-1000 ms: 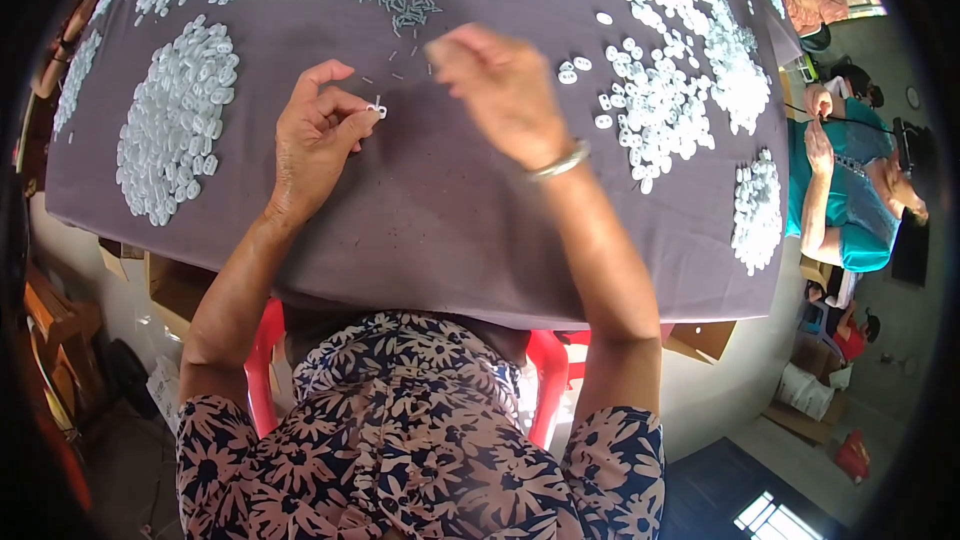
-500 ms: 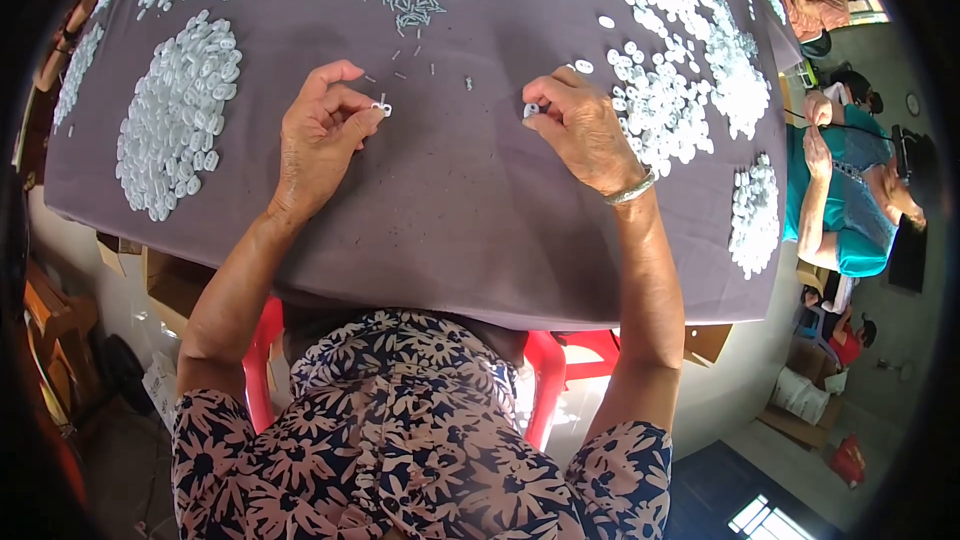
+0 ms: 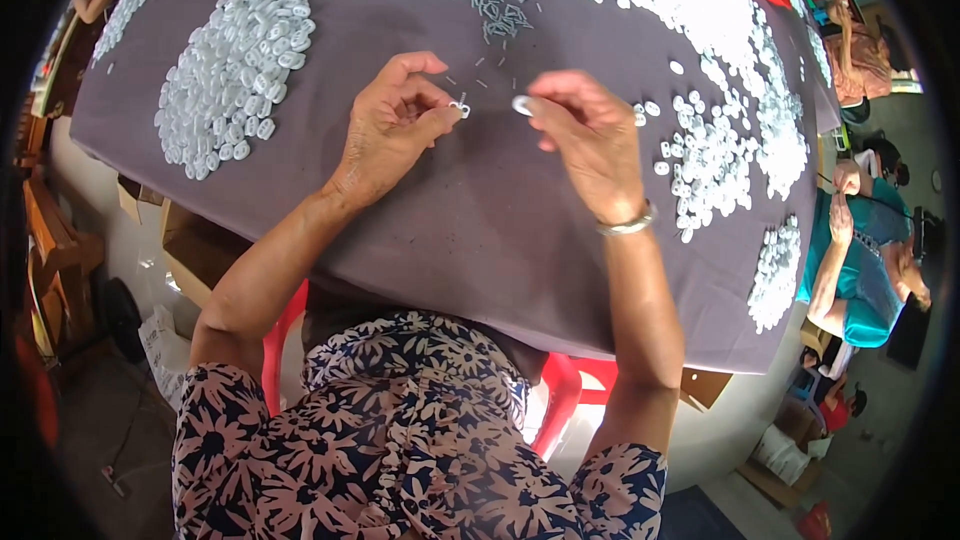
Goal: The person assembles small roller components by hand, repeatedly picking up plastic pieces and metal pins from the table and inserting the pins into the plastic parts.
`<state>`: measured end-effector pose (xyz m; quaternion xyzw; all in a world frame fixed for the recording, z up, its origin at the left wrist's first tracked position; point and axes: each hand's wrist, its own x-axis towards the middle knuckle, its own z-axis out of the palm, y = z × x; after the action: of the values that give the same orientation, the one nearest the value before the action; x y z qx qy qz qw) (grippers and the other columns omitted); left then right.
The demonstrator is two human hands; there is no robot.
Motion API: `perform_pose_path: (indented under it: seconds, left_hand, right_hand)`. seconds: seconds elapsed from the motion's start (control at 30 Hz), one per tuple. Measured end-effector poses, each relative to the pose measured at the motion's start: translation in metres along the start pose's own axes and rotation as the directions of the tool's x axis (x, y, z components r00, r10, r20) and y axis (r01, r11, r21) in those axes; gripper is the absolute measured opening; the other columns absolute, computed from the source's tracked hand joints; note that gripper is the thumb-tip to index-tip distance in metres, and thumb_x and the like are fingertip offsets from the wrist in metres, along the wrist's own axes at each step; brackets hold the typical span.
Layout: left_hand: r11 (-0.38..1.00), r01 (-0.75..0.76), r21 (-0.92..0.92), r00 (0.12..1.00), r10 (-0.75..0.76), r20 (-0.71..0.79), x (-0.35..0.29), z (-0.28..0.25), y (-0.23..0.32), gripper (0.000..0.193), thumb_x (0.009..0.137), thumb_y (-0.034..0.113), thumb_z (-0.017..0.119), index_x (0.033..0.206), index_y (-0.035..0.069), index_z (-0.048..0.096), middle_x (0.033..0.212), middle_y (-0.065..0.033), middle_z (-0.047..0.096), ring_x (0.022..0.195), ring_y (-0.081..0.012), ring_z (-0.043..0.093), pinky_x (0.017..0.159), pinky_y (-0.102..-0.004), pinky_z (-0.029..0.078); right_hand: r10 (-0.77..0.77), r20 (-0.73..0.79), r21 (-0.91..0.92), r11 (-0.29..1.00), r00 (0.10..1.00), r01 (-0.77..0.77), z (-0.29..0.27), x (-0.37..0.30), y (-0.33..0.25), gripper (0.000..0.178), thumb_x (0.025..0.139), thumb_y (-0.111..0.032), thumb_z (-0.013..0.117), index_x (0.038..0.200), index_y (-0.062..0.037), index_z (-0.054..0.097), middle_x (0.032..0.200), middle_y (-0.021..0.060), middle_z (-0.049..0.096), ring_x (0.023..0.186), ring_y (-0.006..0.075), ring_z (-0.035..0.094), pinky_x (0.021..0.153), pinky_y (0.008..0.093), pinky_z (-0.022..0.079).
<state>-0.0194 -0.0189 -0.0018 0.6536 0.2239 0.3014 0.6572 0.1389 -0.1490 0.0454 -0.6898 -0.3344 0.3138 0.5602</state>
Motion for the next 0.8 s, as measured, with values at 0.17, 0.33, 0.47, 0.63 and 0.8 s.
perform_pose_path:
  seconds: [0.17, 0.33, 0.47, 0.63, 0.8]
  left_hand:
    - [0.998, 0.057, -0.038, 0.998, -0.057, -0.004, 0.002, -0.002, 0.003, 0.040, 0.081, 0.001, 0.067, 0.116, 0.004, 0.048, 0.076, -0.0003, 0.061, 0.065, -0.0039, 0.053, 0.058, -0.0201, 0.046]
    - [0.997, 0.071, -0.036, 0.997, -0.071, -0.005, 0.003, -0.003, 0.002, 0.042, 0.082, 0.001, 0.066, 0.119, 0.002, 0.046, 0.077, -0.0014, 0.060, 0.066, -0.0045, 0.054, 0.057, -0.0200, 0.046]
    - [0.996, 0.067, -0.061, 0.997, -0.068, -0.022, 0.003, -0.003, 0.002, 0.039, 0.080, 0.002, 0.067, 0.114, 0.004, 0.047, 0.074, -0.0007, 0.059, 0.064, -0.0044, 0.051, 0.057, -0.0209, 0.045]
    - [0.998, 0.055, -0.035, 0.998, -0.056, -0.010, 0.003, -0.003, 0.003, 0.039, 0.080, 0.001, 0.067, 0.114, 0.004, 0.047, 0.074, -0.0006, 0.059, 0.065, -0.0046, 0.052, 0.057, -0.0208, 0.045]
    - [0.997, 0.073, -0.036, 0.997, -0.073, 0.002, 0.002, -0.002, 0.006, 0.039, 0.080, 0.001, 0.066, 0.115, 0.003, 0.047, 0.074, -0.0008, 0.059, 0.065, -0.0045, 0.052, 0.058, -0.0207, 0.045]
  right_hand:
    - [-0.068, -0.024, 0.168, 0.983, 0.997, 0.071, 0.043, 0.023, 0.007, 0.010, 0.085, -0.005, 0.067, 0.094, -0.0020, 0.067, 0.083, 0.0020, 0.065, 0.069, 0.0074, 0.057, 0.058, 0.0210, 0.046]
    - [0.002, -0.082, 0.258, 0.966, 0.997, 0.019, 0.054, 0.025, 0.010, 0.010, 0.085, -0.007, 0.068, 0.093, -0.0027, 0.068, 0.081, 0.0005, 0.065, 0.068, 0.0060, 0.058, 0.058, 0.0208, 0.046]
    - [0.022, -0.104, 0.281, 0.960, 0.994, 0.008, 0.055, 0.025, 0.010, 0.009, 0.083, -0.007, 0.068, 0.090, -0.0011, 0.068, 0.077, 0.0009, 0.064, 0.066, 0.0053, 0.056, 0.056, 0.0201, 0.046]
    - [-0.011, -0.063, 0.241, 0.970, 0.998, 0.026, 0.051, 0.025, 0.012, 0.008, 0.083, -0.008, 0.068, 0.089, -0.0019, 0.068, 0.078, 0.0005, 0.064, 0.067, 0.0053, 0.057, 0.057, 0.0198, 0.046]
    - [-0.050, -0.041, 0.218, 0.974, 0.998, 0.058, 0.050, 0.024, 0.013, 0.008, 0.083, -0.008, 0.069, 0.089, -0.0029, 0.068, 0.078, -0.0006, 0.064, 0.067, 0.0046, 0.056, 0.057, 0.0193, 0.046]
